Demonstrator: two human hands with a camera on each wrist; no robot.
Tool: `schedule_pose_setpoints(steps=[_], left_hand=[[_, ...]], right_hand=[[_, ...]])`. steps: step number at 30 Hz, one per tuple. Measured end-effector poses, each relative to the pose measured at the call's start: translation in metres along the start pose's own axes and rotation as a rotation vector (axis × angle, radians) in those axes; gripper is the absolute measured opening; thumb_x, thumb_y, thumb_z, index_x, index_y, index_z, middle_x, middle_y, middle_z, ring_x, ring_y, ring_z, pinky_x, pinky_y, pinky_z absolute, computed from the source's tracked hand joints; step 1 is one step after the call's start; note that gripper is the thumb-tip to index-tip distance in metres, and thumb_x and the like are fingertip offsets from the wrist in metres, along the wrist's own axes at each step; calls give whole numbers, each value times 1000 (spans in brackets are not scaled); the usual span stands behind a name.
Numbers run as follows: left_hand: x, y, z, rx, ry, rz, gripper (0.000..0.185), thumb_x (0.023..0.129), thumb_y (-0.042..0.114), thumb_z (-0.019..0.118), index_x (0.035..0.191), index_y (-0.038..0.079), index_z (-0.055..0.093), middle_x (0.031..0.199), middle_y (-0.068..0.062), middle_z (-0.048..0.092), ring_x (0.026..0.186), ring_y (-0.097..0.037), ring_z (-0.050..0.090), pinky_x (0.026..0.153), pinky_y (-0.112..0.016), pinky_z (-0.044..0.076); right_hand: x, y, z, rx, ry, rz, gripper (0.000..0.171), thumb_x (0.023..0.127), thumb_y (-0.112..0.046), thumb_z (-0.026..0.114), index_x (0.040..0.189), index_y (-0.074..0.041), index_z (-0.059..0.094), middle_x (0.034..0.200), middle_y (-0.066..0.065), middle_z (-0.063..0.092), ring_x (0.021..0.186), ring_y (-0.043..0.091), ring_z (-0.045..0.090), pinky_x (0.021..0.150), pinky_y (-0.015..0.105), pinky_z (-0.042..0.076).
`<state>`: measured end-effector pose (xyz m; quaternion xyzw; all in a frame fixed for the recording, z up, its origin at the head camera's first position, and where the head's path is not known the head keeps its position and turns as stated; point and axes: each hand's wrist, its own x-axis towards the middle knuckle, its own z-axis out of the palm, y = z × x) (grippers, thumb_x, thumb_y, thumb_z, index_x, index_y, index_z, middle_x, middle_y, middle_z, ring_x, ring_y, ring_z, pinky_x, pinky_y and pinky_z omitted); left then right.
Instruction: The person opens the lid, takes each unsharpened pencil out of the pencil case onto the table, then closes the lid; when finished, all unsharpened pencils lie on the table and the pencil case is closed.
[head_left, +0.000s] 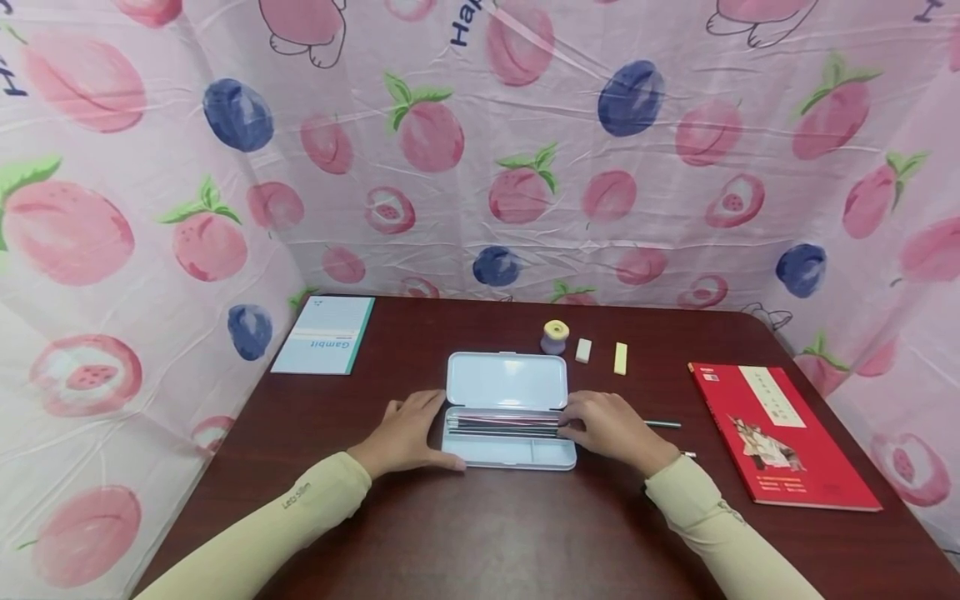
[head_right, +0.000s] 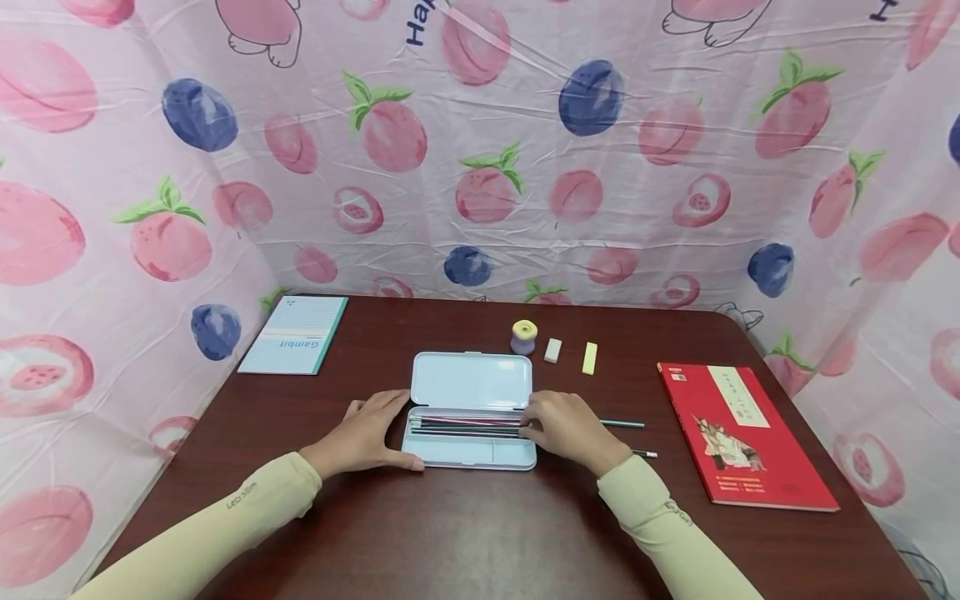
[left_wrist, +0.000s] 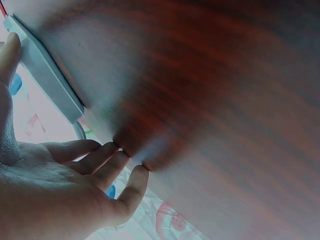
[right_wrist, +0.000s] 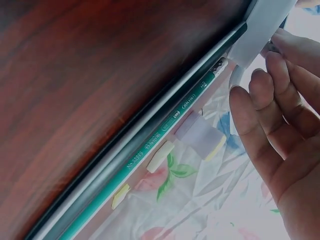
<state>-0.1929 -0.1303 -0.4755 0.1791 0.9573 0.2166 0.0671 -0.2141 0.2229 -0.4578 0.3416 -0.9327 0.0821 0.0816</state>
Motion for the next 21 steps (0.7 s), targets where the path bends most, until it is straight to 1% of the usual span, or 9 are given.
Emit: schedule_pose_setpoints(steps=[4,9,15,21], left_hand=[[0,0,0,5,1,0,127,70,75,88,165,6,37,167,-13,46,156,-32,40,112,-56,35],[0,0,0,0,-2,-2,127,71,74,88,165,6,37,167,-13,45,156,-32,40,112,-56,35],[0,0,-1,-1,1,4,127,70,74,89,165,6,37,167,-13,46,156,-32,40,112,-56,35],[0,0,0,2,3,8,128,70,74,89,165,5,38,167,-13,46,155,-32,40,111,-56,35]], right_hand=[[-3,1,-1,3,27,-25,18,83,-22,94,98,-16,86,91,-4,77,79,8,68,75,30,61],[-8,3,-3,2,71,-40,19,81,-19,95,99,-15,87,85,-5,72,74,6,61,69,26,57],[-14,6,-6,-3,104,-21,20,79,-18,96,97,-17,87,79,-8,67,70,3,54,64,21,51],[-24,11,-8,-20,119,9,19,78,-20,97,94,-18,87,77,-10,66,69,2,53,63,21,51]])
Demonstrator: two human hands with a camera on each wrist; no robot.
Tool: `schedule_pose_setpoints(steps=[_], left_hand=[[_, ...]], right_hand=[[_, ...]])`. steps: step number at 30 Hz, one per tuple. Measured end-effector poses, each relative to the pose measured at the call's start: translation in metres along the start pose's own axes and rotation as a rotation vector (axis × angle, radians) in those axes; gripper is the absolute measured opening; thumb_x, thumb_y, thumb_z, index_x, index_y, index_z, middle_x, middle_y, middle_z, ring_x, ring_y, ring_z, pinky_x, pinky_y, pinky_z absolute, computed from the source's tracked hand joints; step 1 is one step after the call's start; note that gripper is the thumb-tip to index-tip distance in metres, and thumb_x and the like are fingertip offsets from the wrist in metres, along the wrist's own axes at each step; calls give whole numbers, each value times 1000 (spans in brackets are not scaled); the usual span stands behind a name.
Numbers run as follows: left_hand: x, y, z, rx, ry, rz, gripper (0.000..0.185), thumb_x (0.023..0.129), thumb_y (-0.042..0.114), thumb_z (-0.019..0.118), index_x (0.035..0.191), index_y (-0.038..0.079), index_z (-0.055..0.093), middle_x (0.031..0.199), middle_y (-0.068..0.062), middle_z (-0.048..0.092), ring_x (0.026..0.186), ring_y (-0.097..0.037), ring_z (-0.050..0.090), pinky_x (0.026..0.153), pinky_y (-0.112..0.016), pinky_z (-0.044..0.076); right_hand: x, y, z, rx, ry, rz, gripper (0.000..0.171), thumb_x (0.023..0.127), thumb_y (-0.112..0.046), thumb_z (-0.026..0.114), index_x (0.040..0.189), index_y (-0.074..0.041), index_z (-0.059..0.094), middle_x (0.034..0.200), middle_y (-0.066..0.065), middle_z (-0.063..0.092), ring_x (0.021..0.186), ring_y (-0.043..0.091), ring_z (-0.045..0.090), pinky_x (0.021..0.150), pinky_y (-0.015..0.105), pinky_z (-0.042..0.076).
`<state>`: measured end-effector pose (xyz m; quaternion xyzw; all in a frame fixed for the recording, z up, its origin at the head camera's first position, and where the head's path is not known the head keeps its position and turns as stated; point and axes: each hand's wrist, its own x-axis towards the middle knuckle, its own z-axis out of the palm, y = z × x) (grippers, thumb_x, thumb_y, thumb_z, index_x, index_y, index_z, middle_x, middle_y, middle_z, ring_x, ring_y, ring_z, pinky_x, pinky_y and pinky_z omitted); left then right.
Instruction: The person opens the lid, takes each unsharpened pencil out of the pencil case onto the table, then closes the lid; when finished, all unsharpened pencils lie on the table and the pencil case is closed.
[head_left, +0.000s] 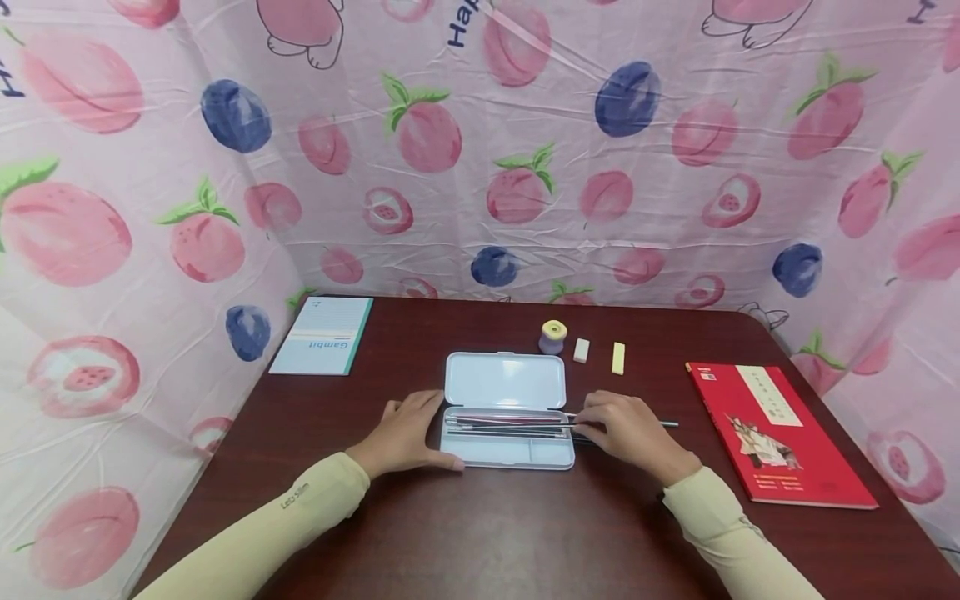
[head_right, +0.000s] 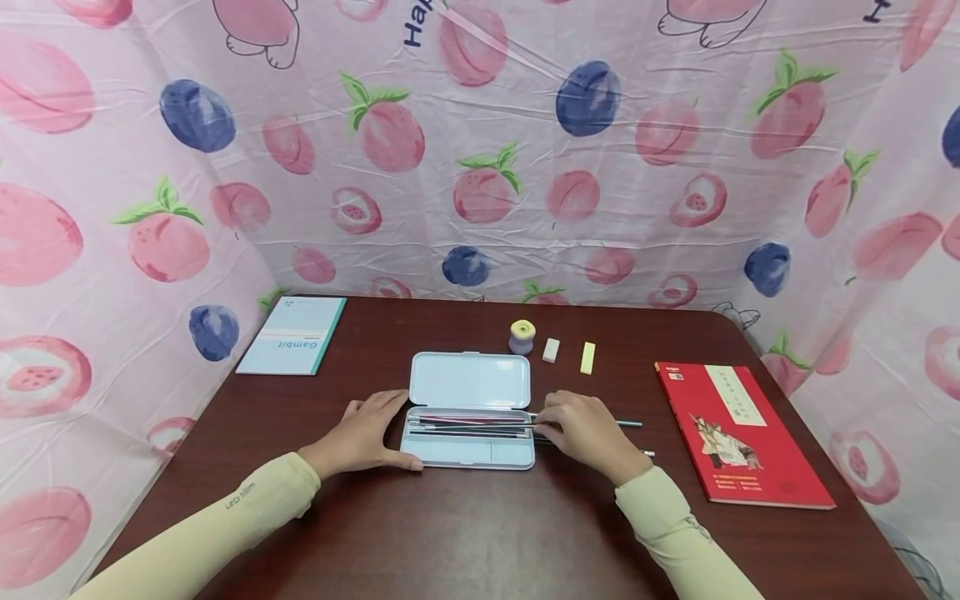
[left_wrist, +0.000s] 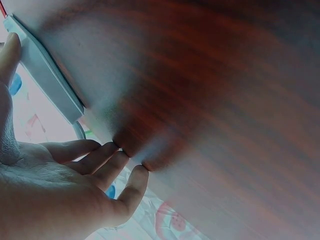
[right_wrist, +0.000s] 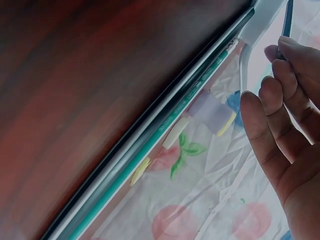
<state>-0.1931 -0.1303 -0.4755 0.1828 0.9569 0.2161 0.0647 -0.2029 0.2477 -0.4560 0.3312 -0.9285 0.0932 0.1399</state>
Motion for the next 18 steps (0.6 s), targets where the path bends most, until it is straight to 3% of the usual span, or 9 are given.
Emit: schedule_pose_setpoints(steps=[18], left_hand=[[0,0,0,-4,-3,-5,128,70,74,89,165,6,37,167,-13,45,156,-32,40,112,-56,35]], right_hand=[[-26,15,-11,-4,-2,98,23,77,-20,97,97,-20,87,82,-11,70,74,2,59,69,26,57]])
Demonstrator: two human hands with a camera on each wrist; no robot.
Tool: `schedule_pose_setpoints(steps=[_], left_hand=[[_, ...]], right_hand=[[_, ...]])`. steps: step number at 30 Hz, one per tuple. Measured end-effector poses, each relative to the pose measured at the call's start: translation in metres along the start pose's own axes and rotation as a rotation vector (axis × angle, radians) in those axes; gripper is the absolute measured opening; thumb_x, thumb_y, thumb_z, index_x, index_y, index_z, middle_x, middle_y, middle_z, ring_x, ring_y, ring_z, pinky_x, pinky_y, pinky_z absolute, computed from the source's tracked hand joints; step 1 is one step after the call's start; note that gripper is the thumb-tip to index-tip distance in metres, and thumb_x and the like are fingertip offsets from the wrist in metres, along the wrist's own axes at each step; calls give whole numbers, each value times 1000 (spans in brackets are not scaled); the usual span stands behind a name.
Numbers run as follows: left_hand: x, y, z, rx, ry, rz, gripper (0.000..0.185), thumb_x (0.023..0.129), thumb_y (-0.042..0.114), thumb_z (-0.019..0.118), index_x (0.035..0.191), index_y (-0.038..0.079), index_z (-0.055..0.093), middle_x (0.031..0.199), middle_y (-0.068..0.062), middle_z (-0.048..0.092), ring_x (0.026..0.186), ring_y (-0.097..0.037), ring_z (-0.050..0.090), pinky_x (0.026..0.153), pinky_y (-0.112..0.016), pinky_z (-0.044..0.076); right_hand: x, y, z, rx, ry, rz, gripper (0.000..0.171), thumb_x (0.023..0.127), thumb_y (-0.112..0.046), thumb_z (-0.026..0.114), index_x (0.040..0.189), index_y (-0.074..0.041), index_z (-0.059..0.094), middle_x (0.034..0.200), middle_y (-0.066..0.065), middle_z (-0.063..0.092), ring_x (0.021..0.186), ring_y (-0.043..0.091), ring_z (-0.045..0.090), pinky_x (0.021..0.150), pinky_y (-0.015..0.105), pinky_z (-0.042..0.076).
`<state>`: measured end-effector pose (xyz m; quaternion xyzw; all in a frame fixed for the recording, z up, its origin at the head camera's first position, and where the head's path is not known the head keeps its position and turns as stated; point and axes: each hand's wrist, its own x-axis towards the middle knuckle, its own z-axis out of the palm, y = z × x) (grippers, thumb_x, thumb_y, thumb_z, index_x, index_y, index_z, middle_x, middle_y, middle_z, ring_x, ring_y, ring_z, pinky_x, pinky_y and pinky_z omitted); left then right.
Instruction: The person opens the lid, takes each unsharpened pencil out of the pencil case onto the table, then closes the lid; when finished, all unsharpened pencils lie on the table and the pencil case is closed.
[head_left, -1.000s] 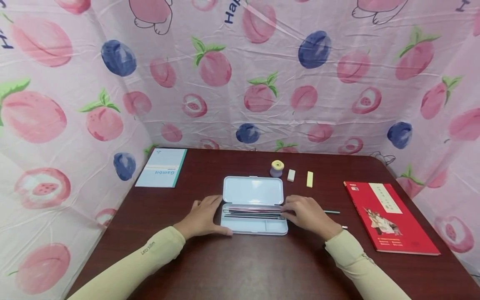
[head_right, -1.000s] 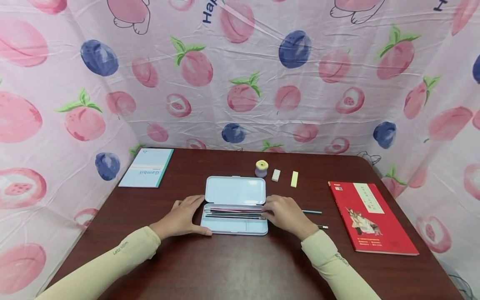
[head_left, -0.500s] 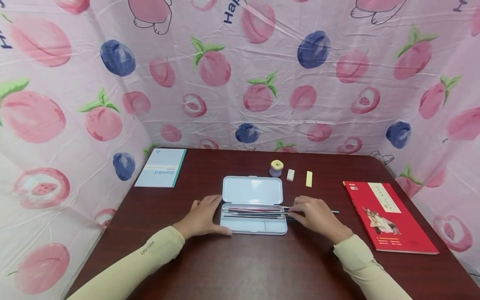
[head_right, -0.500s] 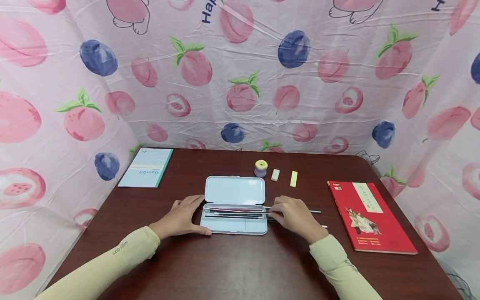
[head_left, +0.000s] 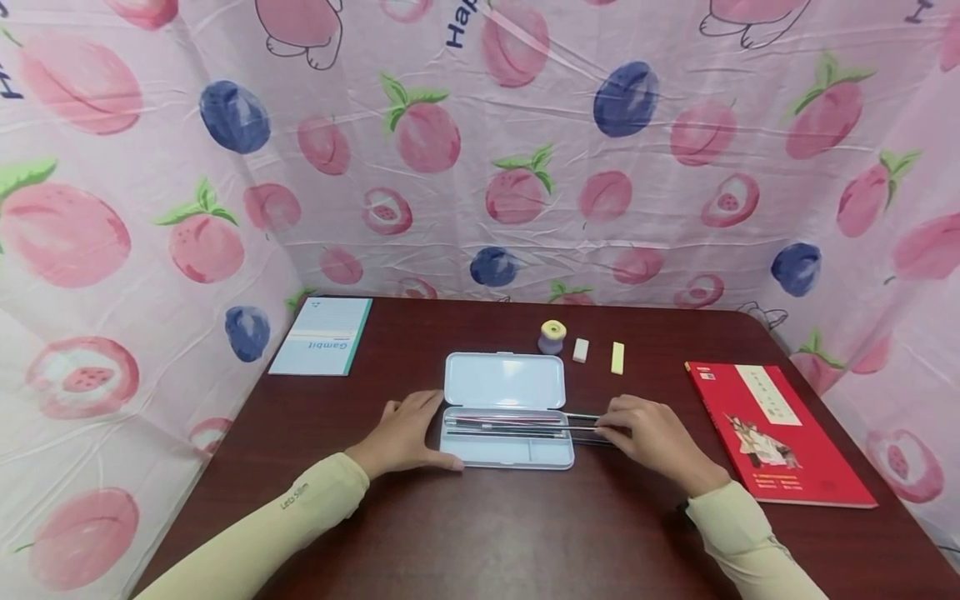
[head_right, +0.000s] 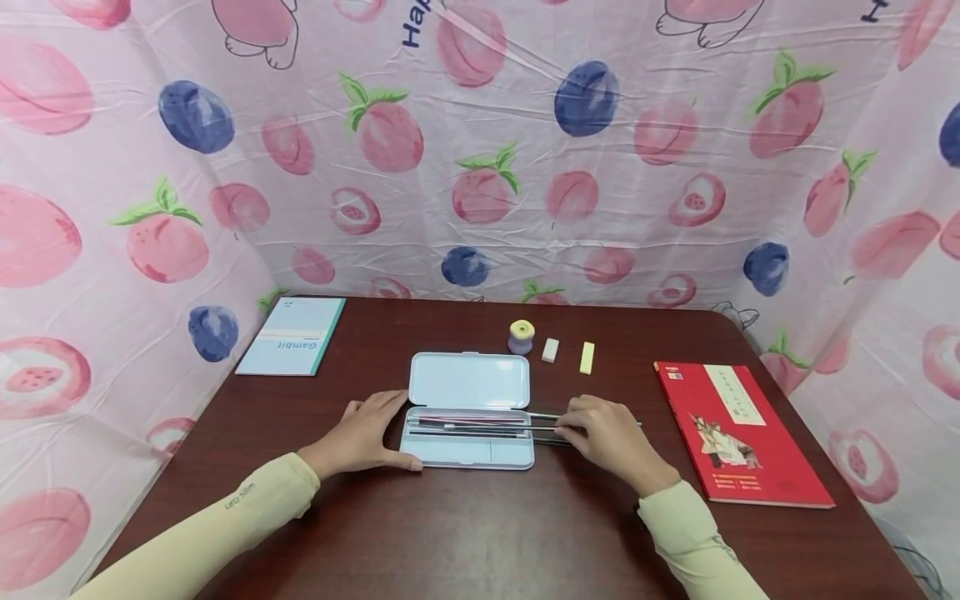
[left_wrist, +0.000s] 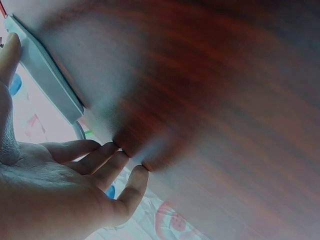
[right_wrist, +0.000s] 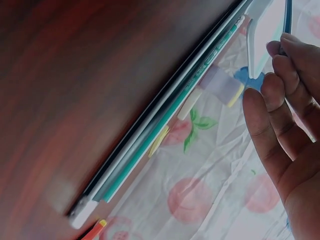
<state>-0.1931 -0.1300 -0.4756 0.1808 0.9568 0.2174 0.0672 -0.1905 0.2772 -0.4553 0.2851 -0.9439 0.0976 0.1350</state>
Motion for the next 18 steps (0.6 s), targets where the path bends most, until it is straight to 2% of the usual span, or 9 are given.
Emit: schedule_pose_setpoints(steps=[13,18], left_hand=[[-1,-1,1,-1,1,3,127,70,73,89,165,8,37,167,-12,45,155,-32,40,113,-57,34],[-1,-1,1,3,0,-2,127,70,74,89,166,8,36,167,-12,45,155,-32,40,113,-57,34]], right_hand=[[-18,9,-5,-4,17,20,26,75,-19,98,99,-21,87,86,-11,72,78,4,63,71,27,59],[-23,13,-8,-14,57,-4,27,74,-17,99,97,-22,87,86,-12,73,77,4,63,71,28,60]])
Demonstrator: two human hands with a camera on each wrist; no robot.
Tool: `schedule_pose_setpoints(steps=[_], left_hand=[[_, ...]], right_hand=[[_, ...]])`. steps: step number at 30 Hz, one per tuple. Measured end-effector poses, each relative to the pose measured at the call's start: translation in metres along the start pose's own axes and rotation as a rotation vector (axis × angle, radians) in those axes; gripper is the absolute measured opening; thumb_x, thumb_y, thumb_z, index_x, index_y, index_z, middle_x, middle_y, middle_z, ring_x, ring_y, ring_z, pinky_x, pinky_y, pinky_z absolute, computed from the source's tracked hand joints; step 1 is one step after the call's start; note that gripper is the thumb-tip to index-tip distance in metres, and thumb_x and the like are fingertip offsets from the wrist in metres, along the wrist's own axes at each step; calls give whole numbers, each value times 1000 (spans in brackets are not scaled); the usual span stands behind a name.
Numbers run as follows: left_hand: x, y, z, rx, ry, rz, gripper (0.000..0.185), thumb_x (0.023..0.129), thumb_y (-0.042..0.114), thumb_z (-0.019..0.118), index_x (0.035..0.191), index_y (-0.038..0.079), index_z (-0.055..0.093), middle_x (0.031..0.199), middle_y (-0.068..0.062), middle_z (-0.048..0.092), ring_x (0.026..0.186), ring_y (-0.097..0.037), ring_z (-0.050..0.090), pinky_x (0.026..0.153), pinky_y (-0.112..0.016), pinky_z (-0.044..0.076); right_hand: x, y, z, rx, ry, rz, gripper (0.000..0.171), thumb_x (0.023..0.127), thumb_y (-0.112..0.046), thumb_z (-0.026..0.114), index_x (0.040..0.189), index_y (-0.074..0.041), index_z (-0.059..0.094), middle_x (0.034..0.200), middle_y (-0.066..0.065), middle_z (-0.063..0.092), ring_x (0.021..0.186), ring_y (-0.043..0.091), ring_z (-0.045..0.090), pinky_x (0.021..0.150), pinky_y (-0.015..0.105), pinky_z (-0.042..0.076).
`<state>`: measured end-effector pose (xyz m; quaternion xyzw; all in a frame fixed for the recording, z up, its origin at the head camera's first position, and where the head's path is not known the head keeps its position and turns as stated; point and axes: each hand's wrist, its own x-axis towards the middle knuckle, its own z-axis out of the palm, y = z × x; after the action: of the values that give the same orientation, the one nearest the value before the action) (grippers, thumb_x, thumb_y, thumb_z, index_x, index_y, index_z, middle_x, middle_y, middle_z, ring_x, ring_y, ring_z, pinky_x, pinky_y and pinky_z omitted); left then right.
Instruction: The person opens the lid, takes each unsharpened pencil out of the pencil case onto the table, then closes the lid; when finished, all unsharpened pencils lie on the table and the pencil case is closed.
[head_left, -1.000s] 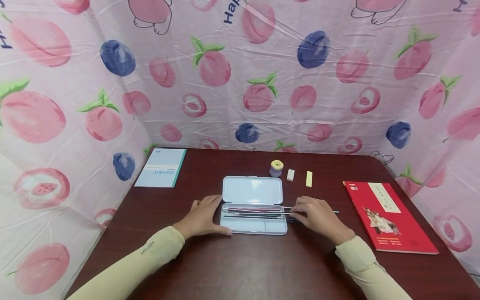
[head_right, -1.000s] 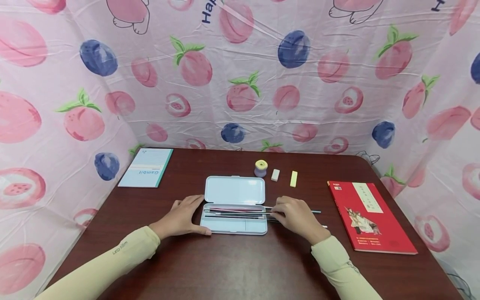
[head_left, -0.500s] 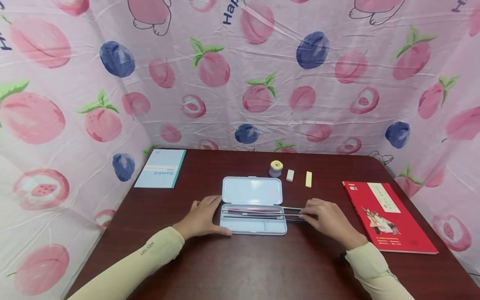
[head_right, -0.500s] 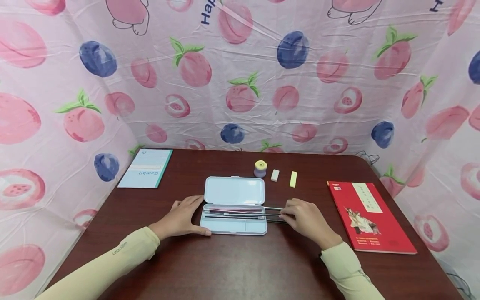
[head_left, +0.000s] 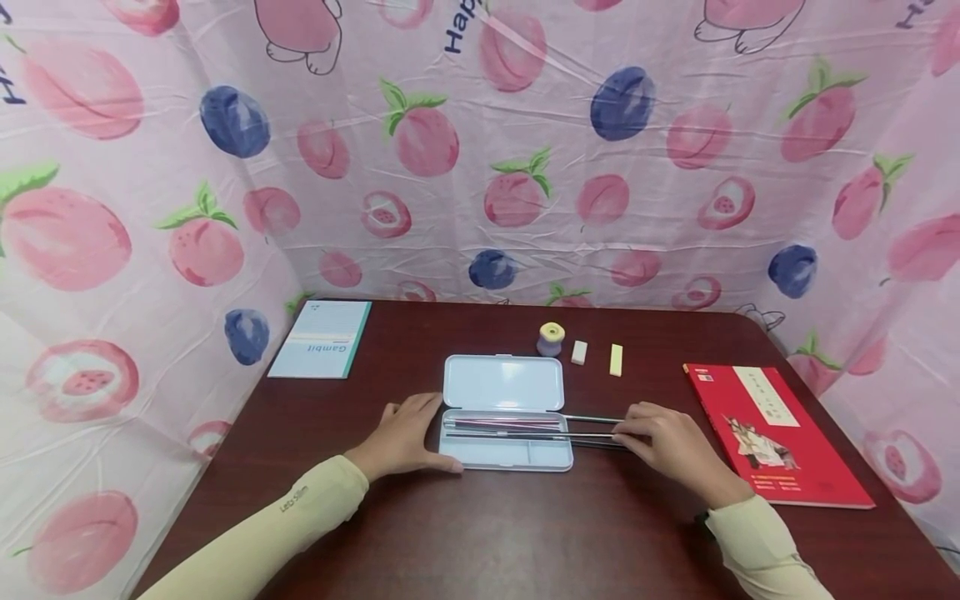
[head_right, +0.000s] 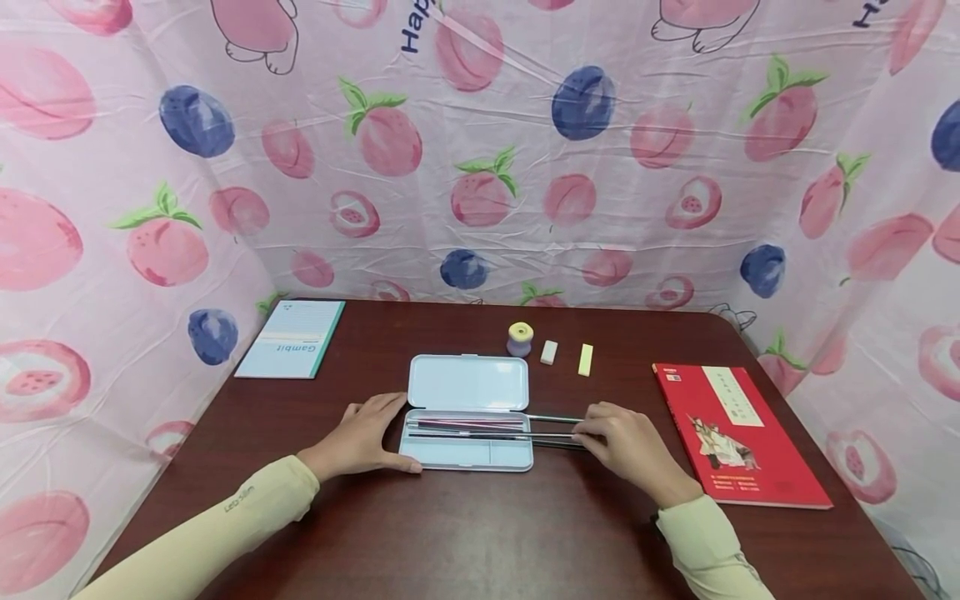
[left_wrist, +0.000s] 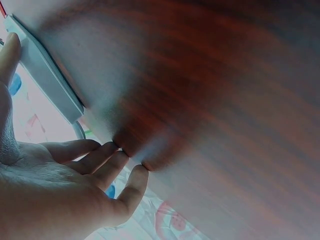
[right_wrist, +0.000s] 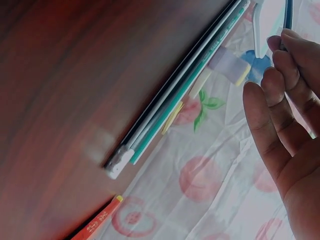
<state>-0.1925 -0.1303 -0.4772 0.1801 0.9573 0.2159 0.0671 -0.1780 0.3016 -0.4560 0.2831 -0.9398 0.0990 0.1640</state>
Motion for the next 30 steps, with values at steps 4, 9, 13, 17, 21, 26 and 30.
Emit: schedule_pose_setpoints(steps=[4,9,13,17,21,26,30], left_hand=[[0,0,-1,-14,11,6,127,69,73,90,165,7,37,166,-13,46,155,-33,40,112,-58,35],[1,0,-1,-11,14,10,128,69,74,89,165,6,37,166,-13,46,155,-33,41,111,-57,35],[0,0,-1,-7,11,8,127,70,74,89,165,7,37,166,-12,46,155,-32,41,111,-57,35],[0,0,0,-7,12,9,127,69,73,89,164,6,38,166,-13,47,155,-33,41,111,-57,35],[0,0,0,-13,14,15,128,69,73,90,164,6,38,166,-14,47,155,-33,41,112,-58,35],[0,0,0,-15,15,16,128,69,73,90,164,6,38,166,-14,47,155,-33,41,112,-58,35],[0,1,-1,-13,14,13,127,69,72,90,164,5,38,166,-14,47,155,-33,41,112,-58,35]], right_hand=[[-3,3,-2,9,38,-36,26,73,-14,99,95,-21,87,85,-12,71,75,2,61,68,27,58],[-8,7,-3,19,63,-46,26,71,-13,99,92,-22,86,84,-13,71,73,-1,57,66,25,56],[-14,11,-4,32,69,-45,27,71,-15,99,93,-21,86,84,-14,70,74,-3,56,66,24,55],[-20,17,-4,36,85,-49,27,71,-14,99,94,-20,86,84,-15,70,73,-5,54,64,22,53],[-25,22,-5,47,102,-55,27,70,-13,98,93,-21,86,84,-15,70,73,-5,53,63,22,51],[-30,27,-9,47,102,-48,28,69,-13,99,93,-22,86,85,-16,70,74,-4,54,64,21,51],[-34,30,-12,40,93,-34,29,69,-15,100,93,-24,86,86,-17,70,75,-4,56,66,22,54]])
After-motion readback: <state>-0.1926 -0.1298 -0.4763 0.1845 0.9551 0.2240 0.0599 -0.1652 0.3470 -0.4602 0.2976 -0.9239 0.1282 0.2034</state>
